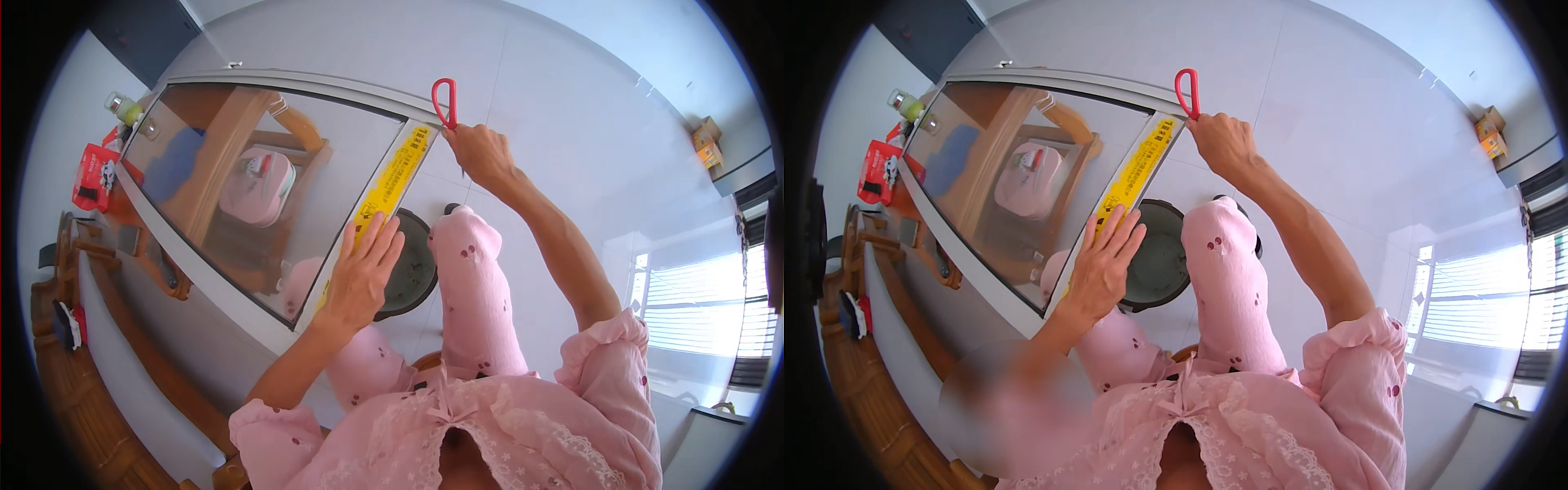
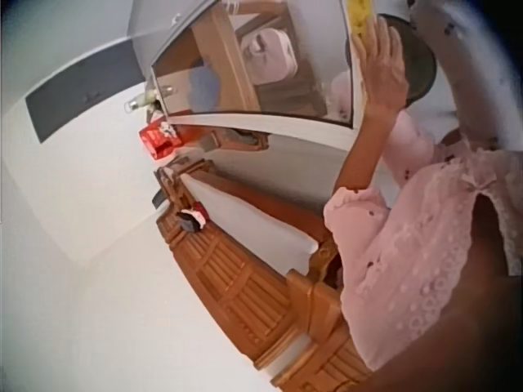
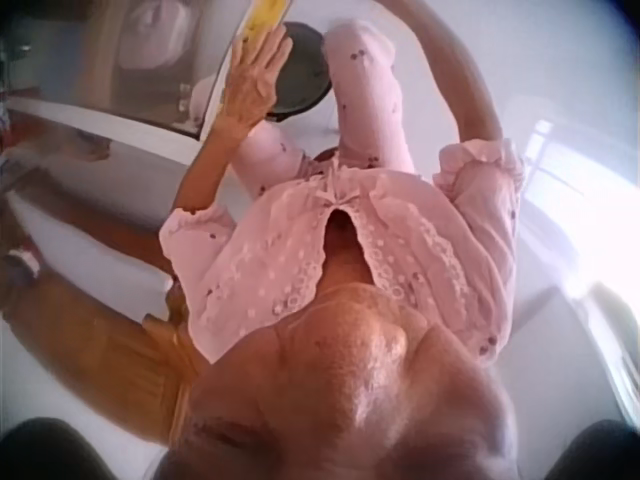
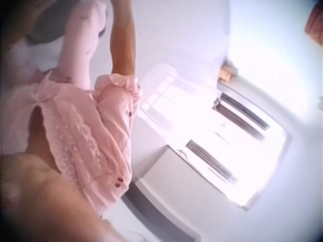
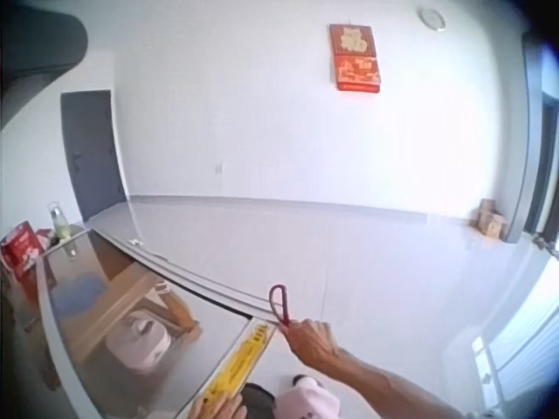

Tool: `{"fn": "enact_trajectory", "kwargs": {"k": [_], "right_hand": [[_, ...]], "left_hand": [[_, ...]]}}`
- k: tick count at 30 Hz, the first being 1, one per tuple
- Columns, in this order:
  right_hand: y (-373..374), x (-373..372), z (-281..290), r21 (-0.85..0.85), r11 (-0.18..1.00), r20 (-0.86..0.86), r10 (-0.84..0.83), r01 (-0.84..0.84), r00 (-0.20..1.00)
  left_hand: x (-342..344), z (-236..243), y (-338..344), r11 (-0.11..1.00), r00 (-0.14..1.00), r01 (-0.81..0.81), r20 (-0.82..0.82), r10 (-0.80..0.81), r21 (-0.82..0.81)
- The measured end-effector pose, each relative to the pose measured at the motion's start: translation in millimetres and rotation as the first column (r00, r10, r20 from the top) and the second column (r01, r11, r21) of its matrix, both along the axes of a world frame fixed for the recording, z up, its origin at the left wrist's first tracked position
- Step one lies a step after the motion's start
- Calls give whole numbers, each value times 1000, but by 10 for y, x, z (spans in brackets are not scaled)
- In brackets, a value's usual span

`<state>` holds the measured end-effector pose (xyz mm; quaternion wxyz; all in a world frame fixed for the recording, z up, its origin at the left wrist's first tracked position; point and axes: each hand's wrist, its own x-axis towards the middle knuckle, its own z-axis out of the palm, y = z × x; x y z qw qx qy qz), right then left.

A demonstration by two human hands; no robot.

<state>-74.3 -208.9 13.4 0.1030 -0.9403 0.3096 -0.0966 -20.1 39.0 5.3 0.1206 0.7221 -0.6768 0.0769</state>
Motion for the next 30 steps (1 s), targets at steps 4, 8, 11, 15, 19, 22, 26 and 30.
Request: {"fn": "enact_trajectory", "kwargs": {"k": [4, 8, 11, 15, 19, 22, 26, 30], "right_hand": [[68, 31, -2, -38, 998, -51, 49, -51, 997], [272, 2, -50, -95, 975, -102, 193, -203, 976], [98, 17, -34, -188, 970, -110, 135, -154, 985], [187, 30, -73, -149, 975, -120, 146, -163, 982], [176, 29, -66, -150, 968, -143, 180, -201, 973], [86, 56, -10, -4, 995, -151, 93, -95, 984], [253, -86, -128, -81, 985, -178, 138, -154, 974], [-41, 10, -58, -60, 998, -120, 12, -19, 993]], "left_hand": [[-1, -17, 12, 998, 999, 14, -37, -12, 55], [66, -42, 13, 993, 993, 19, 114, -33, 116], [55, -3, -13, 989, 988, 23, 147, -45, 147], [43, -54, 4, 993, 988, 3, 155, -21, 115], [41, -59, -4, 987, 983, -8, 182, -21, 158], [30, -47, -9, 985, 979, -10, 203, -25, 172], [25, -60, -4, 984, 984, -13, 179, -20, 180], [37, -63, 9, 988, 981, 4, 191, -34, 154]]}}
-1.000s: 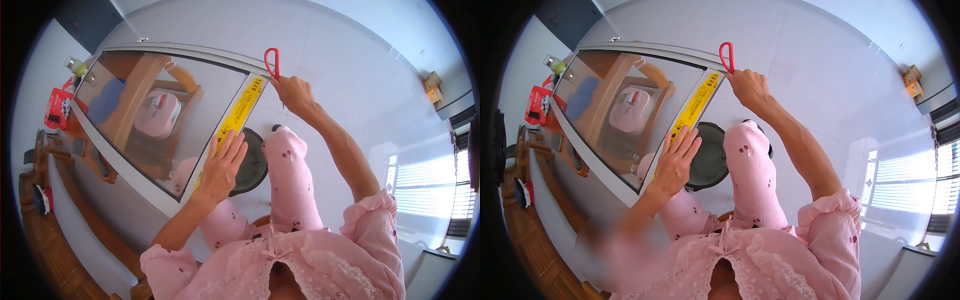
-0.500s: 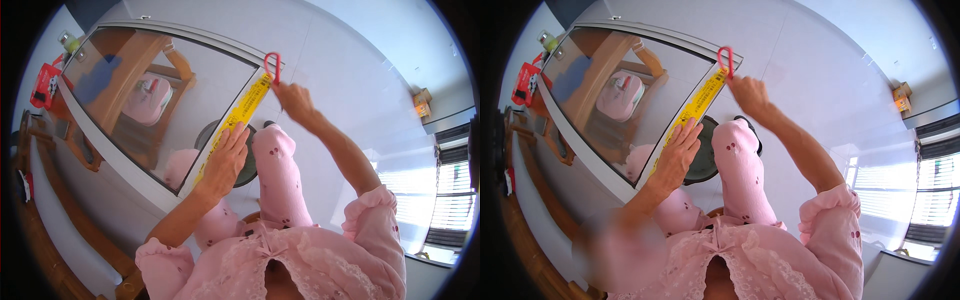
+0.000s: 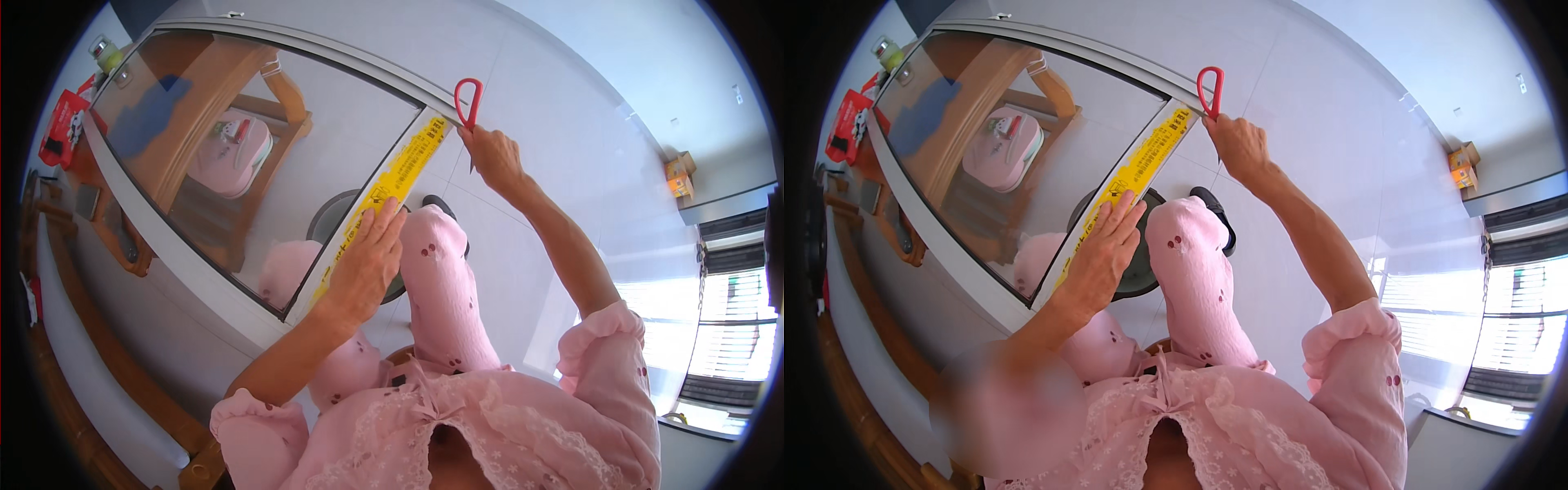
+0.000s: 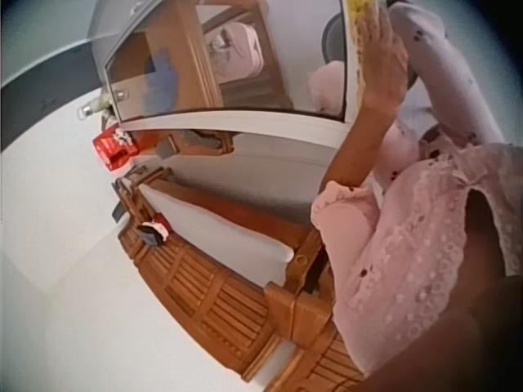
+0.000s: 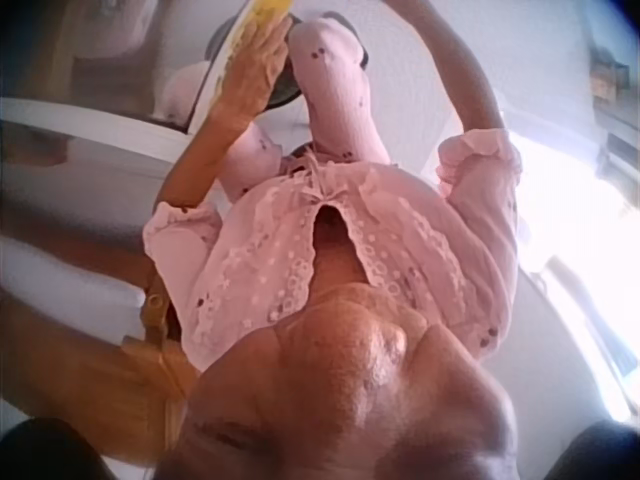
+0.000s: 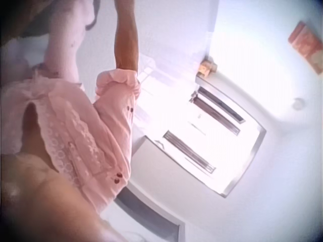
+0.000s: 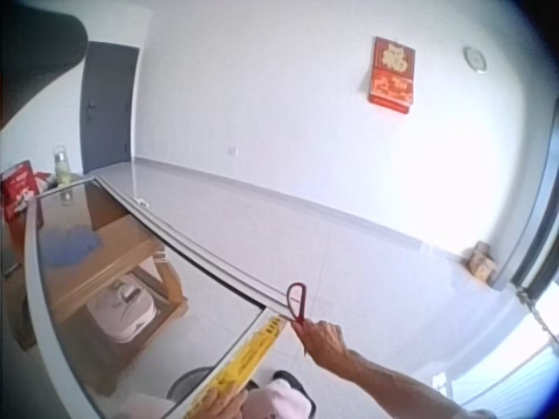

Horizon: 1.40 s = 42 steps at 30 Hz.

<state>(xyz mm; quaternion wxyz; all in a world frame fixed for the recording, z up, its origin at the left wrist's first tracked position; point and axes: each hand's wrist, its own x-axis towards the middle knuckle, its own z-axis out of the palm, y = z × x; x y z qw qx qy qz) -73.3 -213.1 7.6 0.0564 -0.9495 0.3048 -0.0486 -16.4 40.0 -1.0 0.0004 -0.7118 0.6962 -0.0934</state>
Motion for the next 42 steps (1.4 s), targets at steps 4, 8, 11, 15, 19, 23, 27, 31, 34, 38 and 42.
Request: {"fn": "enact_trajectory", "kwargs": {"k": [4, 8, 11, 15, 19, 23, 27, 31, 34, 38, 42], "right_hand": [[185, -131, -31, -60, 994, -33, 87, -88, 996], [-33, -51, 111, -36, 998, -137, 39, -44, 990], [129, -170, 22, -57, 993, -112, 94, -101, 989], [117, -148, 89, -62, 988, -109, 135, -142, 985], [61, -129, 24, -51, 994, -27, 91, -92, 996], [196, -203, 31, -46, 982, -84, 180, -185, 980], [-4, -102, -7, 12, 996, 32, 90, -91, 995], [152, -204, -69, -58, 987, 35, 154, -152, 987], [114, -200, -53, 19, 989, -8, 149, -149, 989], [-24, -45, -31, -5, 995, 104, 99, -99, 990], [159, -175, -120, 11, 989, 60, 144, -145, 988]], "left_hand": [[1, 16, 9, 998, 1000, -17, -13, 18, 61], [-3, 2, -11, 999, 986, -8, -169, 2, -33], [4, -23, -10, 999, 985, -11, -171, 2, -49], [19, -45, 2, 997, 975, -20, -222, 3, -75], [9, 27, -26, 989, 941, -32, -338, -20, -147], [8, -80, -1, 991, 948, -42, -319, -1, -128], [-19, -32, -26, 989, 950, -43, -311, -3, -141], [0, -83, -11, 991, 940, -51, -340, 5, -126], [-2, -79, -14, 988, 943, -62, -332, 11, -144], [-17, -26, -13, 989, 946, -65, -324, 18, -134], [-1, -44, -8, 990, 938, -64, -347, 18, -122]]}}
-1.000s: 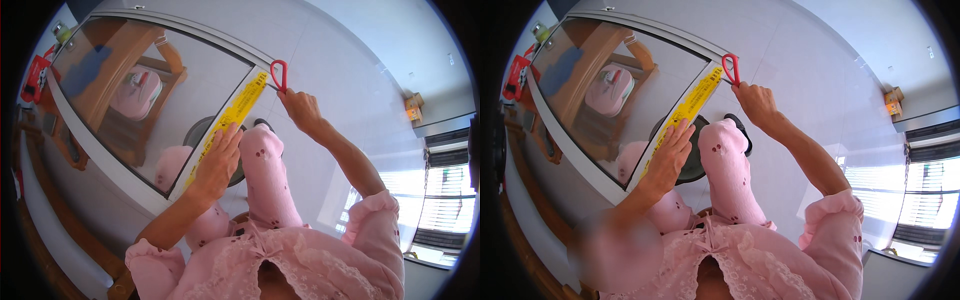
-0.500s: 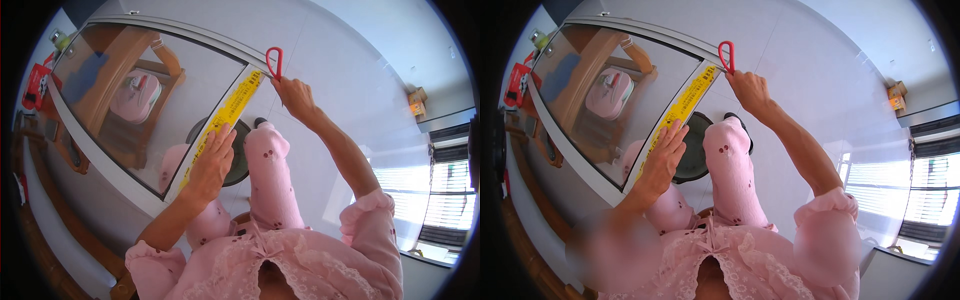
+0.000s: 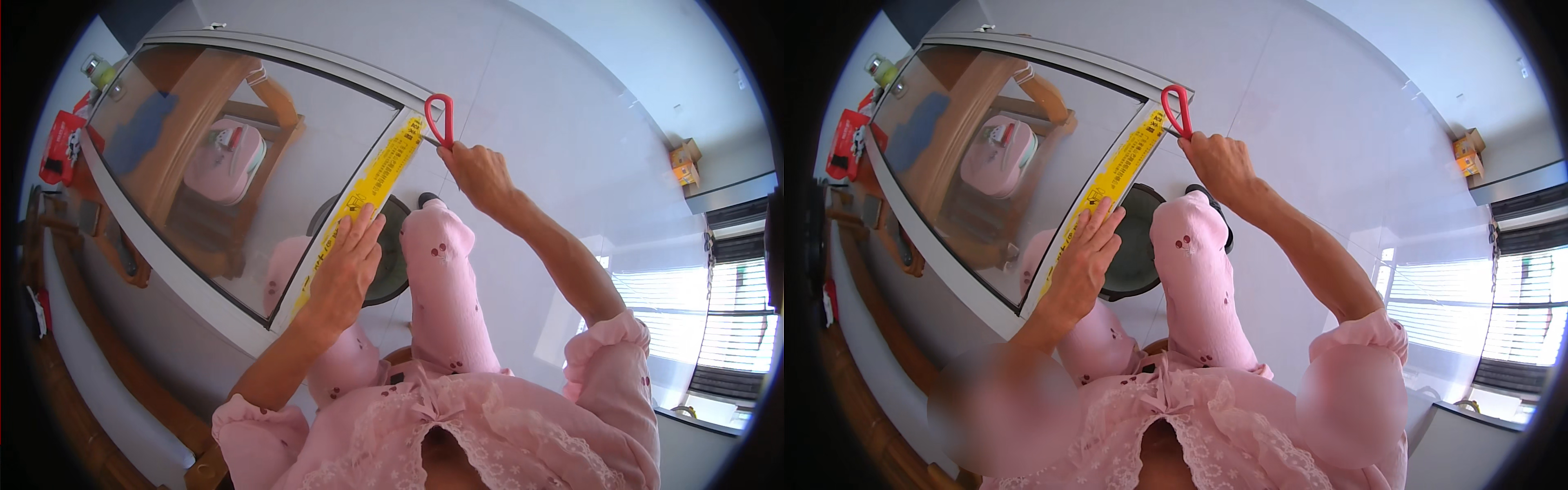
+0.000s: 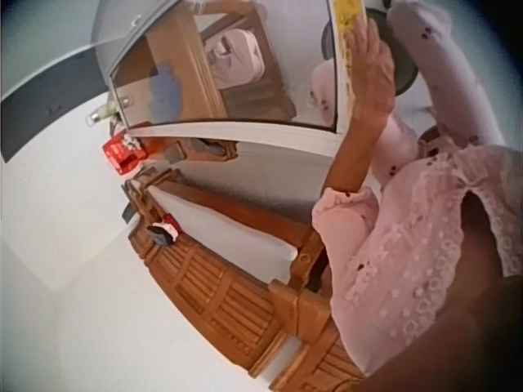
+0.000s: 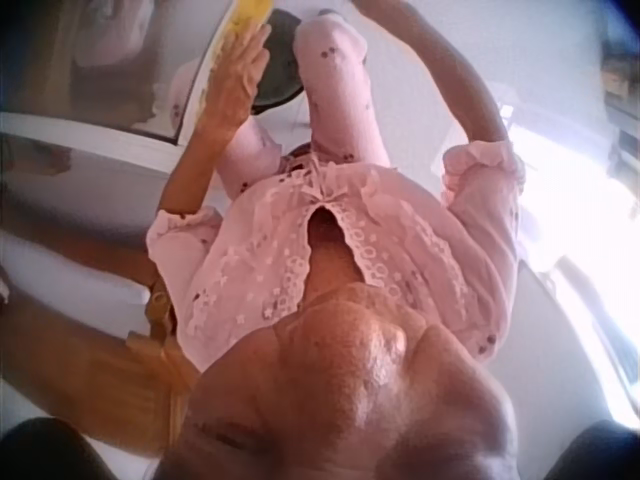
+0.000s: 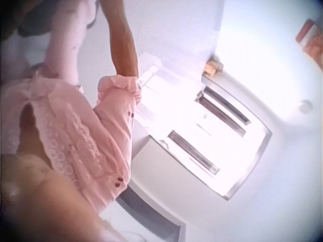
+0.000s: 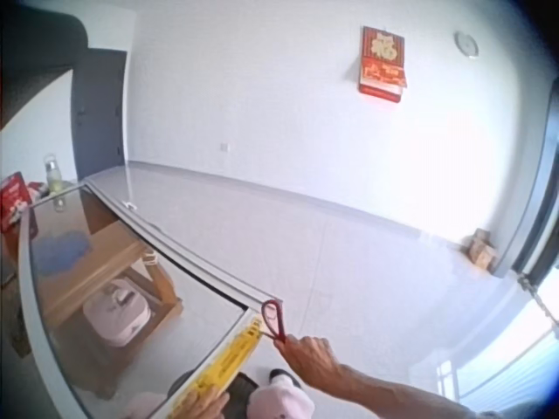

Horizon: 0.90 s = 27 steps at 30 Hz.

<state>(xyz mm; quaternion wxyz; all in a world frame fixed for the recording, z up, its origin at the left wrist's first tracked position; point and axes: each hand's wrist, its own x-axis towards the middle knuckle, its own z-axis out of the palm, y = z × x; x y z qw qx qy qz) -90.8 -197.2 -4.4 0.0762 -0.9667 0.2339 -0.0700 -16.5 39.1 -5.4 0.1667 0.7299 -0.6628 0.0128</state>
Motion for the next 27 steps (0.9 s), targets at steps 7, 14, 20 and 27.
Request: {"fn": "enact_trajectory", "kwargs": {"k": [7, 14, 20, 27], "right_hand": [[-67, 54, 2, -48, 999, 10, -14, 15, 1000], [-151, 169, 119, -39, 999, 3, -38, 38, 999], [-48, 45, 53, -33, 999, -26, -23, 22, 999], [4, 58, 0, -7, 1000, -55, -28, 28, 998]], "left_hand": [[-12, 18, -2, 1000, 1000, 10, -24, -10, -3], [15, 47, 1, 999, 998, 31, 46, -33, 33], [14, 16, 2, 999, 998, 36, 49, -37, 35], [6, -2, -10, 1000, 1000, 8, 1, -8, -16]]}}
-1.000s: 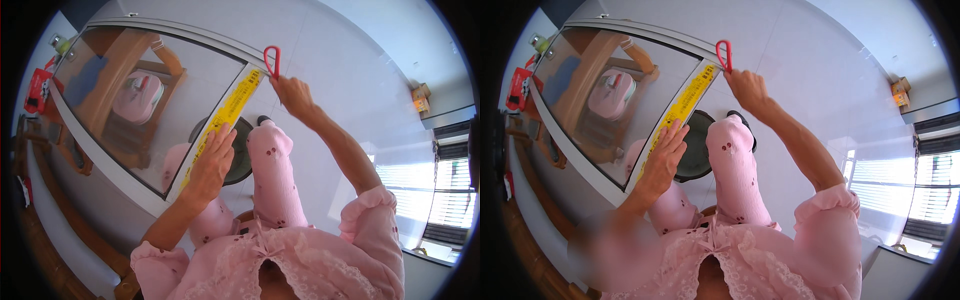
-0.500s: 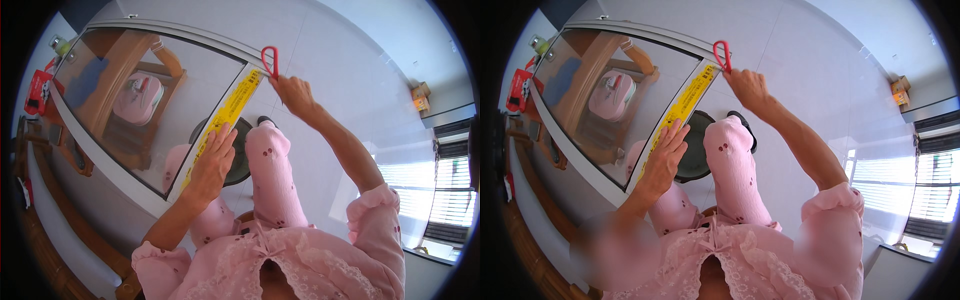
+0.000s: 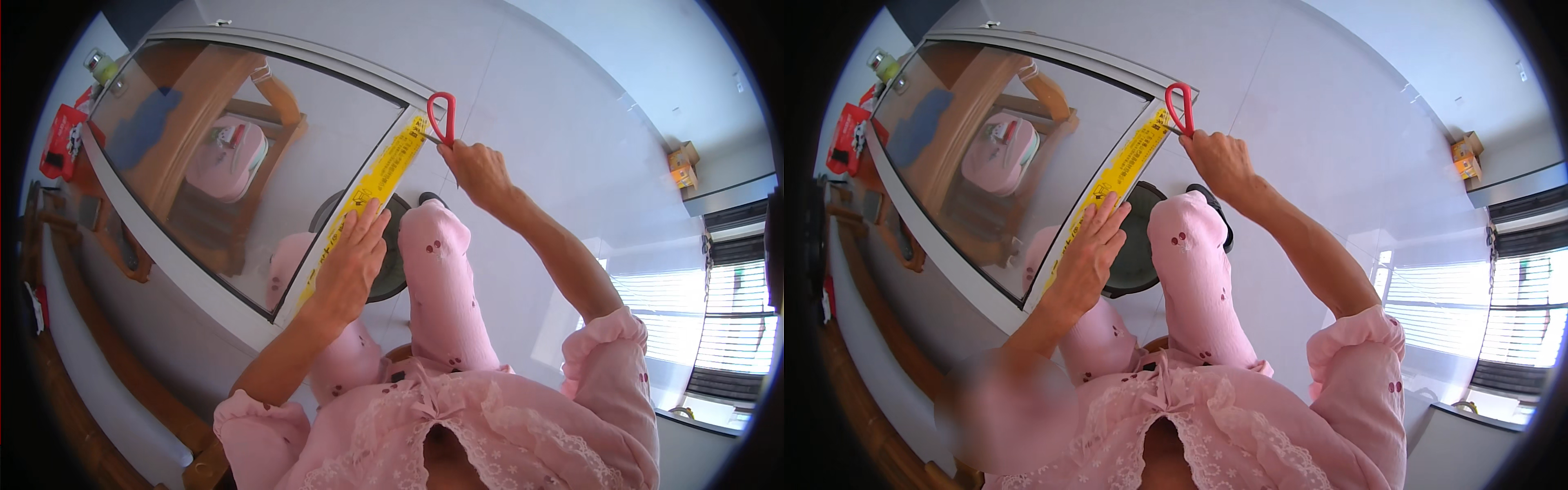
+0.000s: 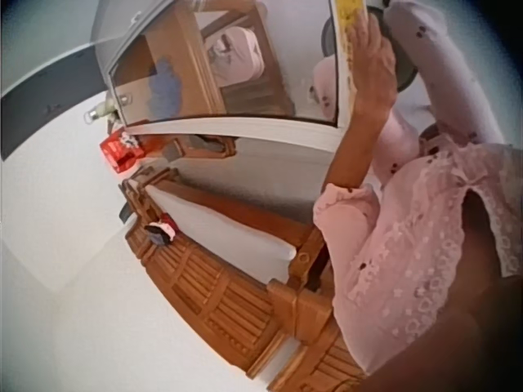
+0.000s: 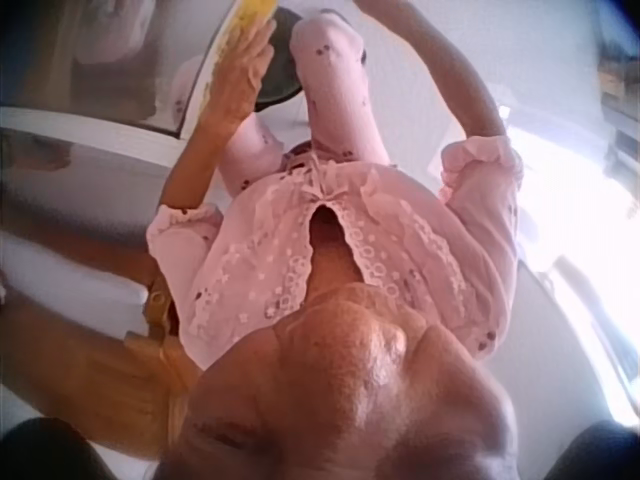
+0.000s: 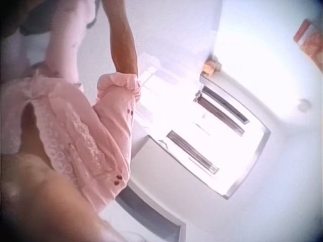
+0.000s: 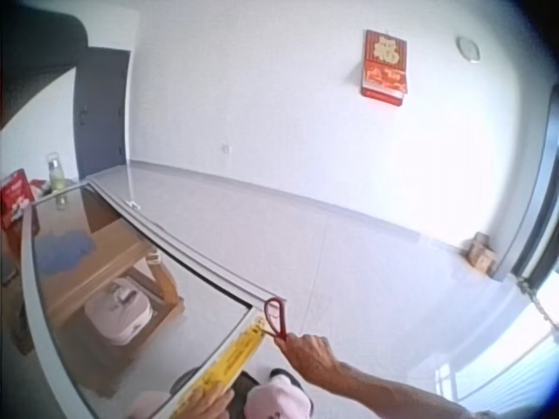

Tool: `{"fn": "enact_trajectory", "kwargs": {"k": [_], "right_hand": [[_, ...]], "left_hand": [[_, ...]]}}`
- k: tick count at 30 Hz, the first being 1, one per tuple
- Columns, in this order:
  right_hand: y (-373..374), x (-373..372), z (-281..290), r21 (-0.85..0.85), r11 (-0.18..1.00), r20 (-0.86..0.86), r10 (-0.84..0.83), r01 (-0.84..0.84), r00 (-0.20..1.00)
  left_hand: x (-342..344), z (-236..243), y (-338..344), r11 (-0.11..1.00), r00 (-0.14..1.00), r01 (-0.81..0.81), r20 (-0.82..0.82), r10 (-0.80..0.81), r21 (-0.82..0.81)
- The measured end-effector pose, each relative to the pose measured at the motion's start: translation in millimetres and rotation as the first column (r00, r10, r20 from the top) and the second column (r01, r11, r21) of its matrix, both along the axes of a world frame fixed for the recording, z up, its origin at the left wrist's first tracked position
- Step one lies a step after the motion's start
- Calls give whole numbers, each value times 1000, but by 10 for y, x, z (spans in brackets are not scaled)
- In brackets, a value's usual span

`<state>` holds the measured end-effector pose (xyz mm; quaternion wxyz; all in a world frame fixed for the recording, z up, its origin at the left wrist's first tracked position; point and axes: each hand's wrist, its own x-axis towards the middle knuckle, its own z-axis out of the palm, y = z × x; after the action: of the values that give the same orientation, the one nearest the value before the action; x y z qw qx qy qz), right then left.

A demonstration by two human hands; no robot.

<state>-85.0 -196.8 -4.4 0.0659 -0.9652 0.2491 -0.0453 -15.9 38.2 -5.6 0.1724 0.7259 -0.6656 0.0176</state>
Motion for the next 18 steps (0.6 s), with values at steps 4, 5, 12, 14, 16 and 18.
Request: {"fn": "enact_trajectory", "kwargs": {"k": [4, 5, 12, 14, 16, 18], "right_hand": [[-77, 88, 109, 88, 993, 11, -75, 74, 997], [-53, 69, 78, 88, 993, 11, -74, 73, 997], [-106, 71, -7, 62, 994, 116, -100, 93, 988], [-102, 54, -42, 2, 997, 122, -75, 76, 990], [11, -4, 2, -28, 998, 44, -53, 54, 998], [39, 2, 47, 10, 998, 15, -55, 55, 998]], "left_hand": [[12, 22, 2, 996, 982, 10, 185, -26, 89], [12, 23, 5, 996, 982, 9, 185, -25, 90], [-13, 25, -8, 1000, 1000, 10, 18, -10, -6], [-12, 31, -11, 1000, 1000, 6, 7, -6, -15], [-14, 23, 4, 1000, 1000, 5, -4, -5, 12], [-1, 27, 9, 1000, 1000, -1, 15, 1, 20]]}}
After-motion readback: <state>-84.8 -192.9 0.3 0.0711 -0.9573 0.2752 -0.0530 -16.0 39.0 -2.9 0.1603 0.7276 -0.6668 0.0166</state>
